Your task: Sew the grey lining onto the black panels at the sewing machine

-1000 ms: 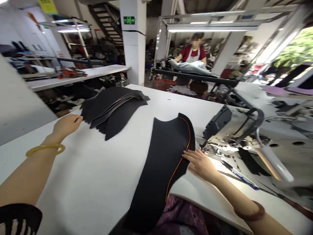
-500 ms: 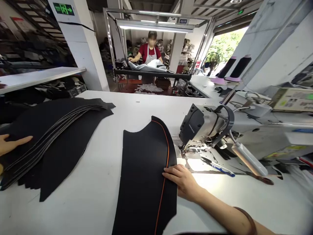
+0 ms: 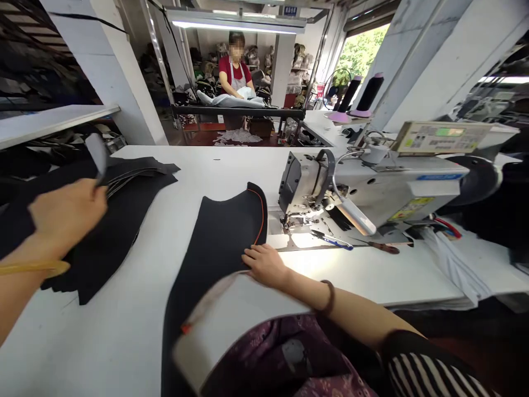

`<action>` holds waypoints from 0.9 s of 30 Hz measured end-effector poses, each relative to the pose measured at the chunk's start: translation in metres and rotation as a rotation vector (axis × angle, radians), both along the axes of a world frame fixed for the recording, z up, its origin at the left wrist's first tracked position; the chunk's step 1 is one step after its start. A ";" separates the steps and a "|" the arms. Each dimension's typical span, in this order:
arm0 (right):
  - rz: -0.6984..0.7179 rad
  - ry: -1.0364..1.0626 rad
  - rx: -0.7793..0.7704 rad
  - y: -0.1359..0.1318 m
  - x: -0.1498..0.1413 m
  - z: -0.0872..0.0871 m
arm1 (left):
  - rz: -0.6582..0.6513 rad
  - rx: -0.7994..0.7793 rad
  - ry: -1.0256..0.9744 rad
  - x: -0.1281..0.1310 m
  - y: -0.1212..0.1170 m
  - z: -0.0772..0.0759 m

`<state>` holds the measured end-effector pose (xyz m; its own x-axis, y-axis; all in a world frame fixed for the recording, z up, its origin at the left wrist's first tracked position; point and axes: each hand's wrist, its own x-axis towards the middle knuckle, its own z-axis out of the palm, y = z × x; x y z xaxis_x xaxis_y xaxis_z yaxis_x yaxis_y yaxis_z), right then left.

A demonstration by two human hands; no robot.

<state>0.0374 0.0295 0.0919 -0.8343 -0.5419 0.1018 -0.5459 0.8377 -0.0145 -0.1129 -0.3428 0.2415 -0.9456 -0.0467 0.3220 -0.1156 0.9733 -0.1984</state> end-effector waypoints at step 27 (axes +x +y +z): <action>0.261 0.020 0.110 0.065 0.039 0.007 | -0.691 -0.047 -0.644 0.096 0.248 -0.106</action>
<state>0.0760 0.0941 0.0989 -0.6632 -0.7471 0.0454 -0.7429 0.6644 0.0813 -0.0167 -0.0951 0.1354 -0.7554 0.5900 -0.2850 0.6292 0.7746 -0.0643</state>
